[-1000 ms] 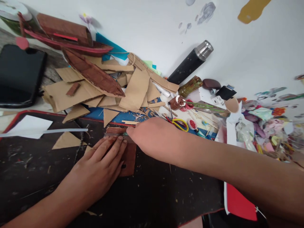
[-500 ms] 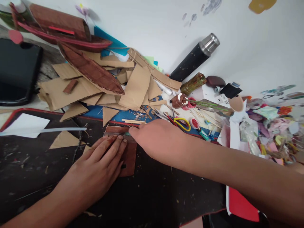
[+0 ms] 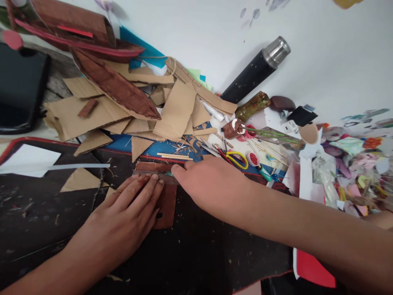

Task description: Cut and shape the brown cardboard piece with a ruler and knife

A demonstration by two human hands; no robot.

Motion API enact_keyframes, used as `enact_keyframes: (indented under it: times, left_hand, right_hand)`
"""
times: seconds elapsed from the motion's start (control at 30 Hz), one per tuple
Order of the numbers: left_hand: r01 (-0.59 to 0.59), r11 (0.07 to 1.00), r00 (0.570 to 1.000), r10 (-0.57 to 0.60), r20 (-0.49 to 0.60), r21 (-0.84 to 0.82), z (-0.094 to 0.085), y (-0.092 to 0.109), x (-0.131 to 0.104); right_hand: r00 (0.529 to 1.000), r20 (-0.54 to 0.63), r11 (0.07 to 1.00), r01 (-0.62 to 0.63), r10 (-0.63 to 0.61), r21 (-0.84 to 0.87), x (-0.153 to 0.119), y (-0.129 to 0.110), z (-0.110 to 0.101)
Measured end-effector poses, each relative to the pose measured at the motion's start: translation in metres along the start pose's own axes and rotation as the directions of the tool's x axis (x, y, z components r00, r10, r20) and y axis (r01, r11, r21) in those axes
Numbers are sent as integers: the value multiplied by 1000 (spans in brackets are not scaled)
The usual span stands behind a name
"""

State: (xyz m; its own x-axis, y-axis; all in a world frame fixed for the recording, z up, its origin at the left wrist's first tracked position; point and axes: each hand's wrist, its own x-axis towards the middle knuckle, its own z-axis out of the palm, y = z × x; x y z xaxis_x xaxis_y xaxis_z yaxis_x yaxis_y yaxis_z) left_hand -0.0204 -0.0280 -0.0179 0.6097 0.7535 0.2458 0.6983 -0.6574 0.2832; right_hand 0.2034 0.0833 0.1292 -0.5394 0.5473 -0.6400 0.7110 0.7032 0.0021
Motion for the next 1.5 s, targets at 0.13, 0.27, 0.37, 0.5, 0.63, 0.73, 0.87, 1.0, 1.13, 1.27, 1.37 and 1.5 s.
enact_keyframes:
  times: [0.13,0.27,0.37,0.5,0.63,0.73,0.87,1.0,1.13,1.27,1.37,1.5]
  left_hand:
    - [-25,1000,1000,25,-1,8,0,0,-1]
    - [-25,999,1000,25,-13,36,1,2,1]
    - [-22,999,999,23,-27,42,3,2,3]
    - [-33,998,999,35,-35,50,4,3,4]
    - [-13,999,999,14,-32,50,3,4,5]
    - [-12,997,999,15,-32,71,2,5,5]
    - [-16,998,999,19,-39,60,3,4,6]
    - [7,999,999,-4,-53,52,3,4,6]
    - [13,999,999,-11,-46,42,2,3,5]
    - [4,999,999,-2,-44,44,5,2,3]
    - [-24,998,1000,25,-19,58,7,2,2]
    - [-27,997,1000,26,6,73,5,1,2]
  right_hand:
    - [1000,19,1000,-4,4,4,0,3,-1]
    - [1000,-19,999,16,-16,46,2,11,5]
    - [997,-70,999,26,-23,42,0,15,10]
    - [995,-100,1000,10,-10,-1,-5,12,9]
    - [992,-124,1000,-7,7,0,-4,11,9]
    - [992,-129,1000,3,-2,8,-2,12,10]
    - [997,-83,1000,6,-4,31,-1,9,8]
    - [998,-56,999,-6,9,49,1,6,7]
    - [997,-72,999,-4,7,47,2,9,10]
    - [996,-89,999,8,-5,34,0,11,12]
    - [997,-81,999,5,-2,36,-1,11,11]
    - [999,-34,999,-7,8,43,1,9,6]
